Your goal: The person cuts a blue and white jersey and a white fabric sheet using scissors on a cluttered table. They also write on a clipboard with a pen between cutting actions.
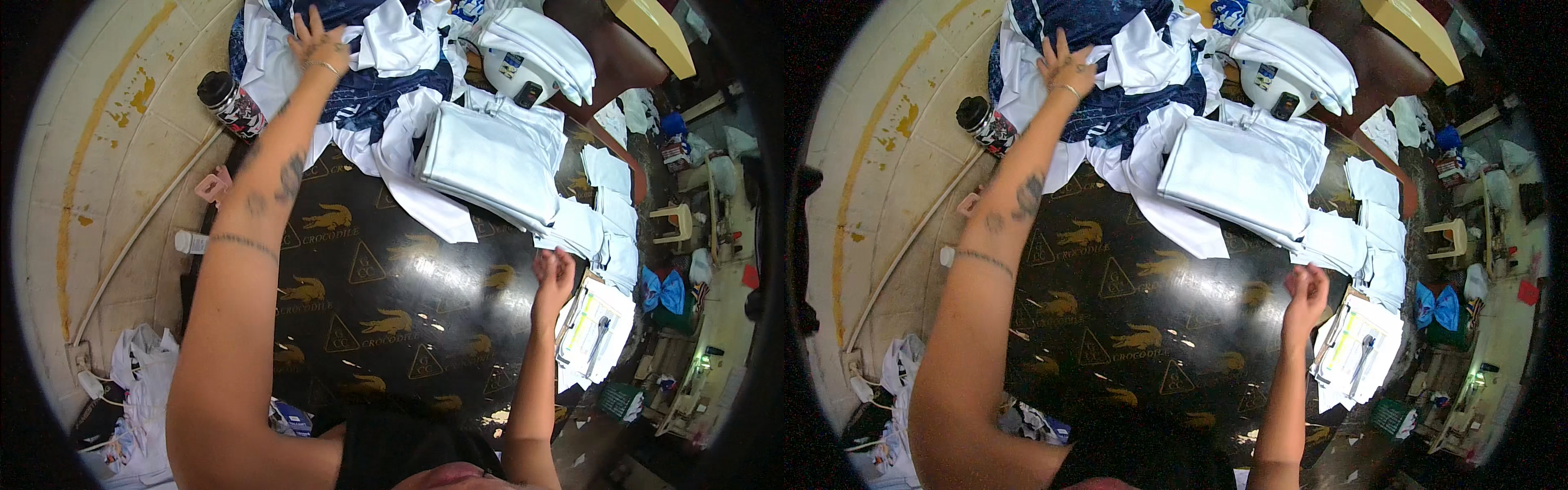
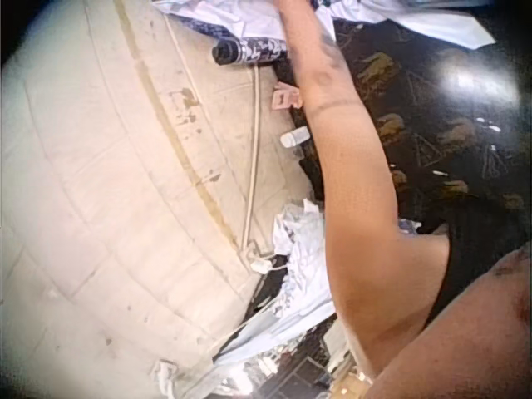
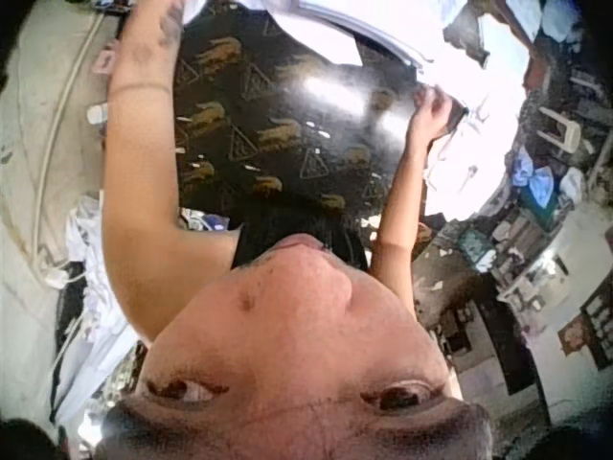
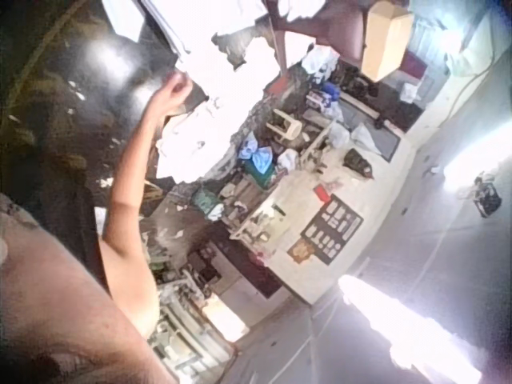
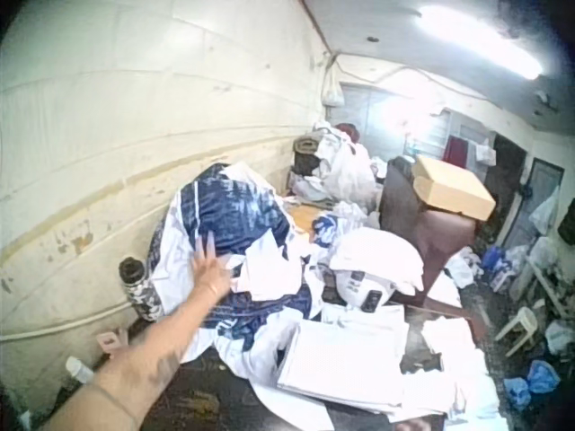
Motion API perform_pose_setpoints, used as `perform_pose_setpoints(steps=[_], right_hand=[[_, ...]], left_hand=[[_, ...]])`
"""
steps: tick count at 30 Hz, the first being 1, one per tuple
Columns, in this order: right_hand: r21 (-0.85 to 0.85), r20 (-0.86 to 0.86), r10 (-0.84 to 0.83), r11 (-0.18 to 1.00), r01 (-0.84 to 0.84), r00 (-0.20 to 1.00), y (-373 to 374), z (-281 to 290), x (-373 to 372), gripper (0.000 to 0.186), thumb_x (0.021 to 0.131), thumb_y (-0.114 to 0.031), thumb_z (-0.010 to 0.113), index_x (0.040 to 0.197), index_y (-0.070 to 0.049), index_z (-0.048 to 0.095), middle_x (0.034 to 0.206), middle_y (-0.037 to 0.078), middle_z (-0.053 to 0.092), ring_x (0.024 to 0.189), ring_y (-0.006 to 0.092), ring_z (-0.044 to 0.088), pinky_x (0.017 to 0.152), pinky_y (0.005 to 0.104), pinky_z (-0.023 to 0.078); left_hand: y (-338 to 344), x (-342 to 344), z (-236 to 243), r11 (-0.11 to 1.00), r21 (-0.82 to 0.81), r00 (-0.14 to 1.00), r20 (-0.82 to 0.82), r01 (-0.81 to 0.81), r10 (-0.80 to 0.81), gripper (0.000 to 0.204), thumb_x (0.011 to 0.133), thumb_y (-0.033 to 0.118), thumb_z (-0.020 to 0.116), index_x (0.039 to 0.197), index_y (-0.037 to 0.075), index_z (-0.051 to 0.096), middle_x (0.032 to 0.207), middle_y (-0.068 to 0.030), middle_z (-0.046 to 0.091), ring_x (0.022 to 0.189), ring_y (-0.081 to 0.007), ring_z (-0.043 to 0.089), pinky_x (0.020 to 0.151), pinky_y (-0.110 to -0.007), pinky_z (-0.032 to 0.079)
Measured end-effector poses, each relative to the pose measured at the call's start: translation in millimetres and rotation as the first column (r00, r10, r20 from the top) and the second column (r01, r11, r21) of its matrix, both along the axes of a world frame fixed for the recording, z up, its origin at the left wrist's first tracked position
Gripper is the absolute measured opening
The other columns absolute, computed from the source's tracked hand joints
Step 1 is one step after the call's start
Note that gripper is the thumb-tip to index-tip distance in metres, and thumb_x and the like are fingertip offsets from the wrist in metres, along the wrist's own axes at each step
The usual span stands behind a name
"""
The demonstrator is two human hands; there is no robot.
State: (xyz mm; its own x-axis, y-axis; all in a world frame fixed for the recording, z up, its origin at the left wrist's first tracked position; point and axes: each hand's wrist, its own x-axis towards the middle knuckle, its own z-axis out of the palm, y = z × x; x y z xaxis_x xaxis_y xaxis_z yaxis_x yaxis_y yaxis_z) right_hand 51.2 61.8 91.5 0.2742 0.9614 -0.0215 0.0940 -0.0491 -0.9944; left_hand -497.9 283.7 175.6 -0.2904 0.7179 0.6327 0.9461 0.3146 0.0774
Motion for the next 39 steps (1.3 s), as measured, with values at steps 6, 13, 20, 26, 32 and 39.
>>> perform_pose_setpoints(steps=[6, 13, 20, 26, 32, 39], right_hand=[[0.057, 0.209, 0.397, 0.907, -0.416, 0.894, -88, 47, -71, 0.03, 0.102, -0.004, 0.066, 0.131, 0.0, 0.061, 0.111, 0.013, 0.073, 0.096, 0.0195, 0.072, 0.086, 0.0332, 0.059], [0.214, 0.488, 0.528, 0.7, -0.681, 0.695, -122, 87, -135, 0.048, 0.091, -0.001, 0.076, 0.137, -0.004, 0.063, 0.123, 0.018, 0.071, 0.116, 0.0305, 0.07, 0.104, 0.0399, 0.054], [-0.082, 0.901, 0.428, 0.324, -0.943, 0.069, -244, -21, -182, 0.074, 0.088, -0.02, 0.073, 0.157, -0.024, 0.047, 0.159, 0.021, 0.046, 0.144, 0.0456, 0.044, 0.118, 0.0517, 0.039], [-0.274, 0.174, 0.982, 0.124, -0.954, 0.077, -330, 12, -93, 0.063, 0.096, -0.048, 0.072, 0.146, -0.013, 0.055, 0.117, 0.023, 0.074, 0.114, 0.0391, 0.071, 0.1, 0.0472, 0.055], [-0.296, 0.24, 0.967, 0.153, -0.943, 0.081, -324, 204, 90, 0.064, 0.085, -0.034, 0.088, 0.138, -0.006, 0.065, 0.122, 0.015, 0.075, 0.111, 0.0285, 0.072, 0.098, 0.0391, 0.055], [0.251, 0.296, 0.947, 0.05, -0.967, 0.126, -280, 322, 167, 0.023, 0.092, -0.017, 0.077, 0.104, 0.002, 0.077, 0.093, 0.017, 0.078, 0.076, 0.0233, 0.074, 0.069, 0.0358, 0.058]], left_hand=[[-107, -18, 57, 0.745, 0.289, 0.741, 0.149, 0.601, -0.655, 0.036, 0.098, 0.011, 0.057, 0.133, 0.004, 0.063, 0.134, -0.0188, 0.067, 0.117, -0.0378, 0.069, 0.101, -0.044, 0.052], [-519, 57, -29, 0.187, -0.685, 0.701, 0.712, 0.704, -0.028, 0.029, 0.094, 0.027, 0.063, 0.109, 0.009, 0.079, 0.109, -0.021, 0.077, 0.1, -0.0397, 0.074, 0.094, -0.047, 0.057], [-683, 107, -89, 0.862, -0.358, 0.728, 0.685, 0.358, -0.017, 0.066, 0.085, 0.022, 0.081, 0.145, 0.008, 0.056, 0.15, -0.024, 0.053, 0.141, -0.0417, 0.049, 0.119, -0.044, 0.04], [-781, 138, -51, 0.032, -0.794, 0.758, 0.591, 0.607, 0.276, 0.071, 0.089, 0.062, 0.074, 0.136, 0.008, 0.07, 0.144, -0.0158, 0.065, 0.132, -0.0325, 0.061, 0.115, -0.041, 0.045], [-868, 83, 149, 0.947, -0.194, 0.718, 0.618, -0.257, 0.322, 0.037, 0.085, 0.0, 0.079, 0.121, 0.0, 0.069, 0.124, -0.0116, 0.069, 0.11, -0.0227, 0.064, 0.098, -0.037, 0.051], [-664, 109, 271, 0.947, 0.027, 0.61, 0.759, 0.321, -0.229, 0.026, 0.094, 0.025, 0.073, 0.111, 0.005, 0.07, 0.099, -0.0076, 0.069, 0.087, -0.0208, 0.065, 0.079, -0.036, 0.053]])
